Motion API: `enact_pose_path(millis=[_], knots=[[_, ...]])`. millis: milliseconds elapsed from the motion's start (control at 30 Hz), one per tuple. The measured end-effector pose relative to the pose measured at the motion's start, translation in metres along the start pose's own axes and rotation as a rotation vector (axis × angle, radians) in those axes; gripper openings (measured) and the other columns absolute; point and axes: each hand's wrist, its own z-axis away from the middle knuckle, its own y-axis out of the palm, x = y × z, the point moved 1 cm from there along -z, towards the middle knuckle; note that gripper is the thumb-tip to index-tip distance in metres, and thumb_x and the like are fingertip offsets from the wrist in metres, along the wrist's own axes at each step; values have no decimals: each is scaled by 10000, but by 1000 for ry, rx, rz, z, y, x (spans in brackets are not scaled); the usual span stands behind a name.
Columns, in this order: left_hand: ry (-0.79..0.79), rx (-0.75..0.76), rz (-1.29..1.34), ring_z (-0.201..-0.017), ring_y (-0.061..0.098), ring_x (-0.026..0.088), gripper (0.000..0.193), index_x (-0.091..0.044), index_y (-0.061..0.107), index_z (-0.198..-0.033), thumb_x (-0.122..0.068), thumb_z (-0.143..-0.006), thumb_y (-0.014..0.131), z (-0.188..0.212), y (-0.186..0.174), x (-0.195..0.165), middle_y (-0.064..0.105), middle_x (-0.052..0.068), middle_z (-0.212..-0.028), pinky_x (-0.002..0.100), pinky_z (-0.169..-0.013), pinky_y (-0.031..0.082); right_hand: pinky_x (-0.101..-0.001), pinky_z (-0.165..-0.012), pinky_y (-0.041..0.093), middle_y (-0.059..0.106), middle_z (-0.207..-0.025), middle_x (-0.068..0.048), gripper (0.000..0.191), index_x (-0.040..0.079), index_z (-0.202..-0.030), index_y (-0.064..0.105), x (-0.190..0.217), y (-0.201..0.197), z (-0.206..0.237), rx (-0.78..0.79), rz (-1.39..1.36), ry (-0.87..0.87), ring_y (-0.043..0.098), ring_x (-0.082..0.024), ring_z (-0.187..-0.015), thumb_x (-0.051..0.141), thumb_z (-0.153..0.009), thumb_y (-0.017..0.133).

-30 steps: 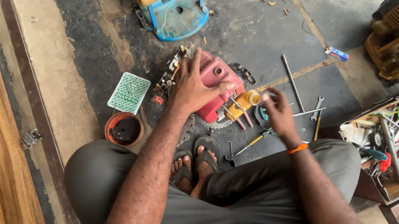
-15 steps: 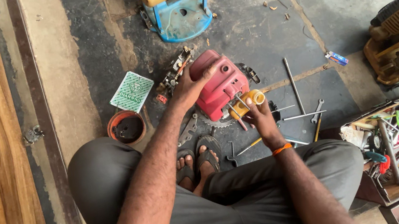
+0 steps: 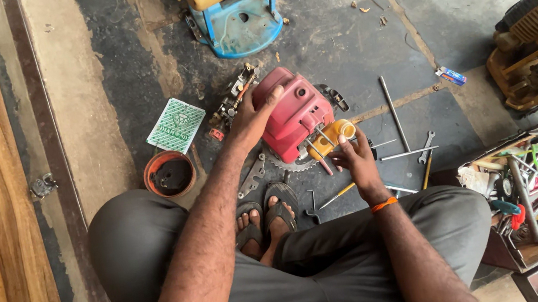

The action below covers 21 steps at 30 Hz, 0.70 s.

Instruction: The person sits on the floor of a small-engine repair shop reassembling a lawnmower engine. They align and press the cylinder head onto the engine block, tighten fasteners with a screwdriver, fit the red fuel tank cover over the engine, and tighten bolts using a long T-handle socket wrench, picking small parts from a pot beside them.

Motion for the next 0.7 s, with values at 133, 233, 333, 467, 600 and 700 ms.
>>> enact_pose_path(millis=[133,233,333,467,600,700], knots=[[-16,7,-9,-1409,506,315,1158,-6,308,-1569,-808,-784,597,1,2,2,480,228,-1526,443,-1150,431,-349,-806,571,639,-1199,-138,730,114,-1577,318,-1,-1,0,-5,27,4,714,-217,-993,455,-997,601],[83,-98,-64,-1369,489,322,1052,-3,339,-1553,-765,-866,573,1,2,-8,458,226,-1510,439,-1096,427,-370,-835,579,608,-1276,-131,789,123,-1583,292,-4,-4,-1,-1,26,-6,708,-236,-1005,537,-971,569],[134,-240,29,-1167,704,294,892,44,626,-1328,-736,-922,478,2,-6,-34,743,210,-1221,408,-1000,526,-399,-885,566,567,-1339,-141,868,126,-1594,282,-9,-9,-4,9,-10,-17,691,-256,-1039,669,-947,487],[175,-374,277,-1143,665,286,905,16,573,-1407,-745,-974,341,18,-48,-90,716,183,-1224,371,-956,505,-430,-933,529,542,-1390,-176,929,127,-1625,274,-14,-18,-9,13,-83,-25,660,-266,-1100,769,-959,356],[346,-363,149,-1259,655,275,852,4,530,-1458,-686,-958,515,70,-101,-129,651,185,-1322,379,-1045,532,-443,-936,546,565,-1397,-204,927,84,-1598,259,-17,-30,-18,-57,-90,-20,689,-296,-1082,764,-971,329],[314,-307,-38,-1354,564,274,847,-7,443,-1523,-620,-964,611,133,-138,-113,554,187,-1439,393,-1085,493,-436,-920,558,560,-1359,-223,908,46,-1561,315,-23,-43,-26,-158,-77,9,688,-306,-1084,740,-978,367]])
